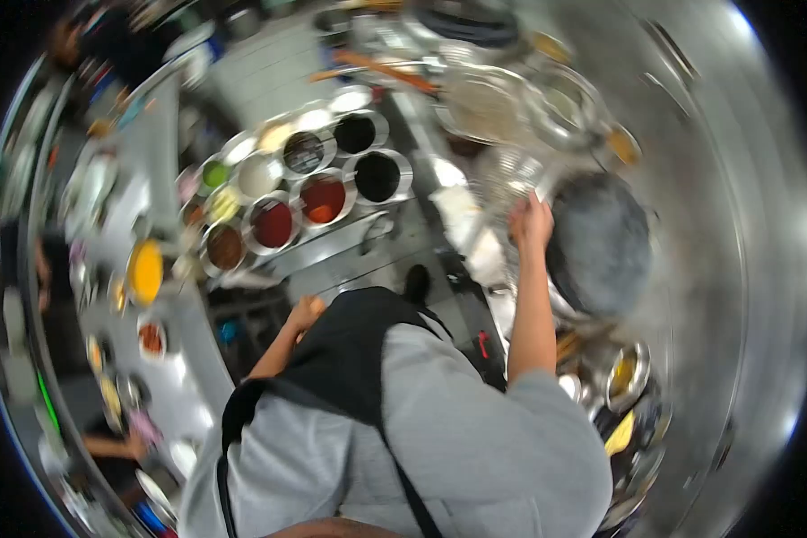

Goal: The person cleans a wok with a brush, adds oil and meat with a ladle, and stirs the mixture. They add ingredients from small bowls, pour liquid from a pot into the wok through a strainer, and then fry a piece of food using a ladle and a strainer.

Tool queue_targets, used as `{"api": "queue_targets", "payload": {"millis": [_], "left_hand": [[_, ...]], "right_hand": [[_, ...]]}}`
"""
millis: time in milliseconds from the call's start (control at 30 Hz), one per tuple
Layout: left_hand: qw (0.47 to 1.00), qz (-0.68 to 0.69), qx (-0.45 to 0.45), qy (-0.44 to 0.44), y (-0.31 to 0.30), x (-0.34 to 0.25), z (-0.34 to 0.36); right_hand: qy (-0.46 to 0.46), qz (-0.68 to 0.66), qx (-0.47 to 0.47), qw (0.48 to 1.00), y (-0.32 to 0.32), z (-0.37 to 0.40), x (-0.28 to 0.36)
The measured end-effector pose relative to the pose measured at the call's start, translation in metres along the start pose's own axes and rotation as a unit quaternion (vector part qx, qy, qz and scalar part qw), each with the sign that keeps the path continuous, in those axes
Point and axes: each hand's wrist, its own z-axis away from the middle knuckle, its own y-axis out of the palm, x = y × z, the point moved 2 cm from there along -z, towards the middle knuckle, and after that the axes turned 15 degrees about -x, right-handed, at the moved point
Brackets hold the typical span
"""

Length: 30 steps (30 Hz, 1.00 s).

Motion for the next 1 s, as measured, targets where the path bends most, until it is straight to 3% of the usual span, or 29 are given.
{"api": "queue_targets", "payload": {"millis": [67,100,133,267,333,367,400,500,567,667,767,833,867,933,967,1000], "left_hand": [[0.999,-0.030,0.029,-0.002,0.028,-0.015,-0.011],[0.997,-0.051,0.055,-0.006,0.043,-0.018,-0.023],[0.997,-0.055,0.046,0.005,0.046,-0.034,-0.025],[0.999,-0.035,-0.008,-0.014,0.038,-0.087,-0.003],[0.998,-0.019,-0.059,-0.033,0.031,-0.092,0.000],[0.995,-0.013,-0.090,-0.037,0.027,-0.089,0.001],[0.992,-0.006,-0.118,-0.041,0.025,-0.082,0.002],[0.993,0.002,-0.095,-0.069,0.023,-0.051,-0.001],[0.994,0.026,-0.061,-0.090,0.028,-0.013,-0.003],[0.984,0.048,-0.050,-0.167,0.017,-0.027,0.002],[0.978,0.056,-0.032,-0.200,0.013,-0.041,-0.005],[0.971,0.083,-0.009,-0.223,0.001,-0.079,-0.002],[0.987,0.037,-0.041,-0.150,0.003,-0.082,-0.009],[0.993,-0.053,-0.102,-0.003,0.015,-0.081,-0.028],[0.995,-0.061,-0.079,-0.007,0.016,-0.085,-0.031],[0.996,-0.069,-0.056,-0.012,0.009,-0.123,-0.030]], "right_hand": [[-0.041,0.118,-0.055,0.991,0.022,-0.064,0.043],[-0.161,0.213,-0.091,0.959,0.029,-0.085,0.059],[-0.187,0.251,-0.114,0.943,0.030,-0.123,0.071],[-0.196,0.397,-0.185,0.877,0.042,-0.203,0.098],[-0.022,0.203,-0.092,0.975,0.042,-0.248,0.092],[0.063,0.095,-0.044,0.992,0.037,-0.267,0.090],[0.230,-0.073,0.007,0.970,0.033,-0.260,0.111],[0.341,-0.329,0.107,0.874,0.007,-0.244,0.148],[0.310,-0.398,0.157,0.849,-0.009,-0.242,0.162],[0.214,-0.488,0.179,0.827,-0.019,-0.258,0.188],[0.164,-0.565,0.275,0.760,-0.026,-0.297,0.207],[0.172,-0.565,0.267,0.762,-0.026,-0.295,0.214],[0.178,-0.564,0.261,0.763,-0.025,-0.291,0.216],[0.189,-0.430,0.208,0.858,-0.029,-0.279,0.209],[0.194,-0.358,0.180,0.896,-0.028,-0.272,0.203],[0.143,-0.233,0.113,0.955,-0.027,-0.266,0.194]]}}
